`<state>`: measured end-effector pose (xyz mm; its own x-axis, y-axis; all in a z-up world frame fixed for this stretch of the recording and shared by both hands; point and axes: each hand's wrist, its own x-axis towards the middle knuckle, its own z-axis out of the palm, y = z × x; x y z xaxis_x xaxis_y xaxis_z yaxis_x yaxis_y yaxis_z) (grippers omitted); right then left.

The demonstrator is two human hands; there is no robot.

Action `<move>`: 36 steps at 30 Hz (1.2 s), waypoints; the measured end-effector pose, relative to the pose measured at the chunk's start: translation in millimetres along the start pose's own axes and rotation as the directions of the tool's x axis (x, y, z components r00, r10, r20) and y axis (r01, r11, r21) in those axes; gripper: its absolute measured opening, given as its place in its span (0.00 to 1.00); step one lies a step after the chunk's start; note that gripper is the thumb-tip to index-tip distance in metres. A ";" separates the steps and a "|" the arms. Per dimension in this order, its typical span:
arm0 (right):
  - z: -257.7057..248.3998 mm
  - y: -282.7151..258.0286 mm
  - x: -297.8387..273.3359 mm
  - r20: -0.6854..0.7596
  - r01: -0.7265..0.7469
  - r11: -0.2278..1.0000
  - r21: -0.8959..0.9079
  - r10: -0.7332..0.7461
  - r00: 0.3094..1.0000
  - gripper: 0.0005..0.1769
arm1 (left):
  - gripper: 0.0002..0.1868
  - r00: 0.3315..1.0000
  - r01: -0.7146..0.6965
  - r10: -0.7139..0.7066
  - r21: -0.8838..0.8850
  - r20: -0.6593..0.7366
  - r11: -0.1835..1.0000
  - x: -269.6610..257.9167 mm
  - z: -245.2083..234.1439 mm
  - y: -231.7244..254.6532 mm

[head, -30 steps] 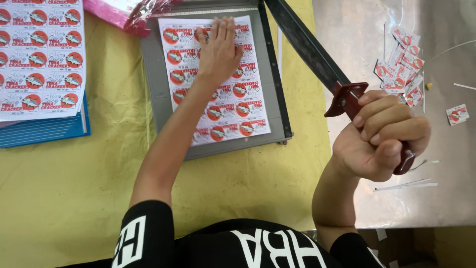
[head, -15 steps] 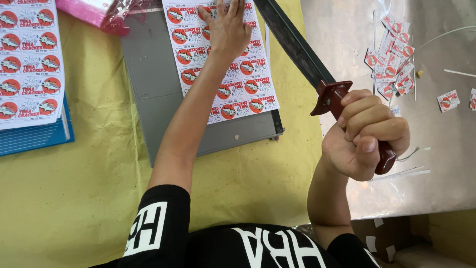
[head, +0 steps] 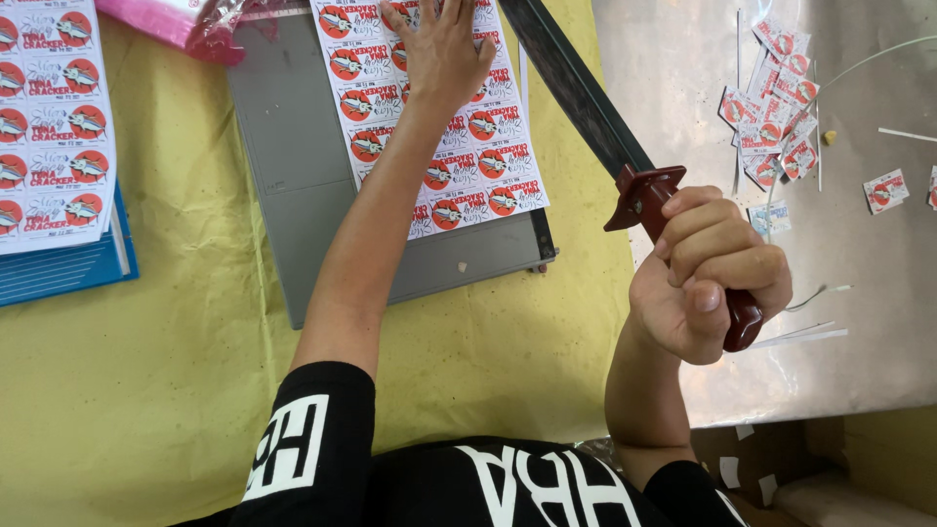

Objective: The person uses a paper cutter to trim a sheet of printed stickers. They align the sheet on the cutting mat, pull down the lever to slice the paper, and then remove the cut pieces. The process is repeated with multiple sheets of stickers.

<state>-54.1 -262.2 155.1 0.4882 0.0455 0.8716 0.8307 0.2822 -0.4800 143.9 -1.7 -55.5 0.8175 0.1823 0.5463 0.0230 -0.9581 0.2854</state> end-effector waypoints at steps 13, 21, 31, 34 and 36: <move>-8.8 6.2 -51.2 -0.013 0.044 0.996 -0.071 -0.045 0.999 0.15 | 0.31 1.000 0.008 -0.008 -0.011 -0.016 1.000 -1.7 -3.4 0.3; -24.1 2.8 -90.3 0.034 -0.048 0.990 -0.130 0.053 0.998 0.15 | 0.31 1.000 0.019 -0.018 -0.065 0.008 0.998 -2.1 0.4 -1.2; -36.8 5.4 -116.7 0.089 -0.060 0.984 -0.169 0.076 0.993 0.13 | 0.31 1.000 0.017 -0.018 -0.058 -0.019 0.998 -2.1 10.5 -2.1; -41.3 7.7 -121.7 0.128 -0.045 0.983 -0.179 0.069 0.989 0.11 | 0.30 0.997 0.050 -0.045 -0.067 0.069 0.997 -1.4 8.2 -3.0; -43.9 7.9 -125.2 0.142 -0.046 0.981 -0.191 0.074 0.987 0.11 | 0.29 0.975 0.101 -0.082 -0.081 0.207 0.992 -1.1 6.7 -2.3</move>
<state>-96.9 -307.8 37.9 0.5051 0.2019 0.8391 0.8432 0.0918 -0.5297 146.8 -1.1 -62.1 0.9142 0.2108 0.3461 0.0587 -0.9139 0.4016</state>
